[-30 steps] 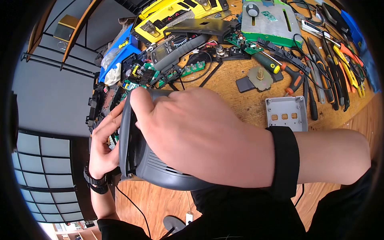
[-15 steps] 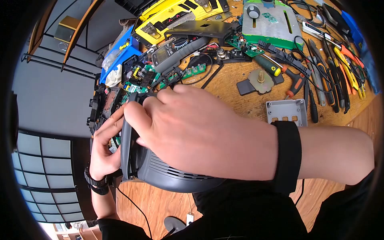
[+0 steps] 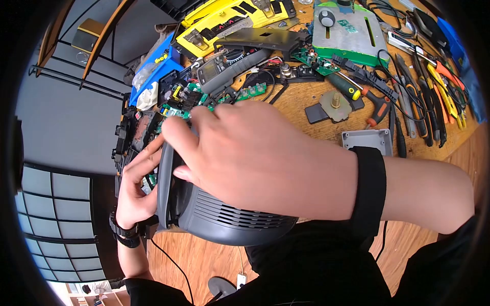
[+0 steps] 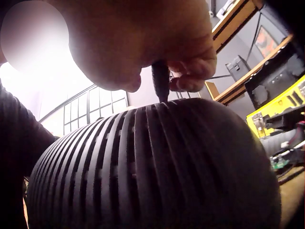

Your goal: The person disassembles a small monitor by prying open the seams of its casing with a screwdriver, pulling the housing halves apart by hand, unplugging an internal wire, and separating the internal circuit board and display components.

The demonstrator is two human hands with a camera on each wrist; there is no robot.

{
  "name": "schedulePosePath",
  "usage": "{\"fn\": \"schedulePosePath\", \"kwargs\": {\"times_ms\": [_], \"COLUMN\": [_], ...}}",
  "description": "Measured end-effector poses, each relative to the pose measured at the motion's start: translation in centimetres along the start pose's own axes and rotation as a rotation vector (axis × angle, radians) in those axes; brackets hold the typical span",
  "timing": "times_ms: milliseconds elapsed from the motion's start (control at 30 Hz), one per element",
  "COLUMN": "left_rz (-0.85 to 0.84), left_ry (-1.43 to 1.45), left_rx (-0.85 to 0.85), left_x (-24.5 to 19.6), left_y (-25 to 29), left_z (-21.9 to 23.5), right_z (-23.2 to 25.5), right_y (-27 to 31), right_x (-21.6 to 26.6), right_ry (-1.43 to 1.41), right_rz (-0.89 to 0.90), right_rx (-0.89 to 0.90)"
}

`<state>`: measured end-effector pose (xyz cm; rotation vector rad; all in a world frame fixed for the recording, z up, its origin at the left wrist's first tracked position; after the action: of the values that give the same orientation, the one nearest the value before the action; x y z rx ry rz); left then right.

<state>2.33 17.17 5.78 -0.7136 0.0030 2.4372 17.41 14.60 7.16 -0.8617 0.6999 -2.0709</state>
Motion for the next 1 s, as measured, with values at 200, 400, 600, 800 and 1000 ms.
{"fn": "schedulePosePath", "kwargs": {"times_ms": [200,400,600,800,1000], "left_rz": [0.001,-0.011,0.006,-0.005,-0.004], "left_ry": [0.008,-0.002,0.042,0.056,0.05], "left_rx": [-0.002,0.02,0.021,0.021,0.025], "left_x": [0.2,0.2,0.4,0.6,0.7], "left_y": [0.1,-0.1,0.0,0.1,0.2], "left_z": [0.1,0.0,0.0,0.0,0.0], "right_z": [-2.5,-0.7,-3.0,-0.8,-2.3], "right_y": [0.5,0.3,0.6,0.1,0.6], "right_x": [-1.4,-0.9,-2.5,-1.1,-2.7], "right_ry": [-0.027,-0.057,0.175,-0.147,-0.045], "right_rz": [-0.157,0.026,-0.259,-0.001,-0.296], "right_rx": [0.209,-0.002,0.49,0.047,0.383]}}
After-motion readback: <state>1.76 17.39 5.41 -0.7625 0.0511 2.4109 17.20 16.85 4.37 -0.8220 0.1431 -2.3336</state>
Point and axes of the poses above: each hand's wrist, its own y-axis away from the middle knuckle, its own z-axis out of the back of the hand, x = y × z, the point moved 10 cm from there along -y, towards the middle knuckle, and after that the axes turned 7 degrees about -x, right-handed, at the moved point
